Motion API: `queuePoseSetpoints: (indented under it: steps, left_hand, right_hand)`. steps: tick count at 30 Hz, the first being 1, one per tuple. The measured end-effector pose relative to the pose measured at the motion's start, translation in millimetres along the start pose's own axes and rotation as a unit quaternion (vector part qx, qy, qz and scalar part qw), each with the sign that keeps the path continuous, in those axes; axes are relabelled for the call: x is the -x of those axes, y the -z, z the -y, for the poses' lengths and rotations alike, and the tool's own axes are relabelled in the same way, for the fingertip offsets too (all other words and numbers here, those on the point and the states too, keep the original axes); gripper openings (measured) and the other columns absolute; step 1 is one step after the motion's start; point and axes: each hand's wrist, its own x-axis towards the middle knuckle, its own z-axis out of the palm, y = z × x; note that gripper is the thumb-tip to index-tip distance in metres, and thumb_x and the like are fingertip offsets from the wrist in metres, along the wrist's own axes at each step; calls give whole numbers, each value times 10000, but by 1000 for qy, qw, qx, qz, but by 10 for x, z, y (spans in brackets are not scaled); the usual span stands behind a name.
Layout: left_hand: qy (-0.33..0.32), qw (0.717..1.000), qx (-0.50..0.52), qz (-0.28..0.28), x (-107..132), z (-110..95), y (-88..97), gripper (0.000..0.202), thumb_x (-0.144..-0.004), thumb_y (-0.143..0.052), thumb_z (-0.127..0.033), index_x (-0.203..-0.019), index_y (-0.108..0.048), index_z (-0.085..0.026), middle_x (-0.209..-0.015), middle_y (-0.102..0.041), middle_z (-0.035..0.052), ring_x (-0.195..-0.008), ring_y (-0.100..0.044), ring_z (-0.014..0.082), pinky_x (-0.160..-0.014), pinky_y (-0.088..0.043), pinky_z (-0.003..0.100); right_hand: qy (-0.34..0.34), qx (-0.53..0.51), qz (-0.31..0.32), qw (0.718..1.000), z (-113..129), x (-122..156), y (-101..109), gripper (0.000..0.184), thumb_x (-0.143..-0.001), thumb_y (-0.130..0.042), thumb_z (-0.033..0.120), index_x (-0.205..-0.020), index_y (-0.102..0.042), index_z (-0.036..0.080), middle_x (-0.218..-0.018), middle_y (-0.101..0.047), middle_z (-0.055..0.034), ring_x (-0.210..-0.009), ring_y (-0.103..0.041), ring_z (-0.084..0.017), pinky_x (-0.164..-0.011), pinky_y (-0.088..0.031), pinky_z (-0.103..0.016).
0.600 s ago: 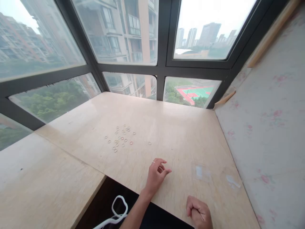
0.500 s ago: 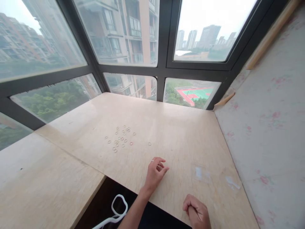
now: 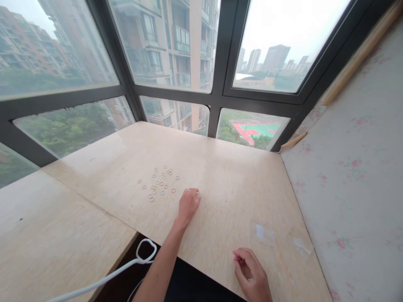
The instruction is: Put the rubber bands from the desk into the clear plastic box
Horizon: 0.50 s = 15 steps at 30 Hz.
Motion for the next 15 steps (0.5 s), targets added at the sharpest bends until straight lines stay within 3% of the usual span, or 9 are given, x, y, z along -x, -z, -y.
queuePoseSetpoints:
  steps: [5, 10, 15]
  left_hand:
    - [-20, 998, -61, 28, -62, 78, 82, 183, -881, -530, -175, -940, -701, -204, -905, -703, 71, -935, -596, 199, -790, -424, 287]
    - [-32, 995, -82, 37, -75, 126, 157, 181, -898, -521, -209, -927, -700, -201, -891, -697, 75, -915, -585, 214, -771, -418, 297]
    - [-52, 994, -92, 38, -80, 91, 146, 185, -911, -517, -253, -976, -681, -198, -986, -659, 78, -967, -560, 211, -788, -419, 289]
  right_hand:
    - [-11, -12, -25, 1000, 73, -16, -13, 154, -887, -528, 261, -886, -662, 184, -858, -637, -89, -761, -629, -179, -663, -541, -257]
    - [-17, -5, 20, 1000, 133, -12, -12, 169, -898, -549, 305, -831, -654, 190, -757, -622, -57, -657, -605, -164, -578, -516, -240]
    - [-17, 1, 29, 999, 152, 10, -8, 180, -915, -524, 310, -863, -649, 190, -809, -629, -64, -722, -620, -174, -626, -525, -247]
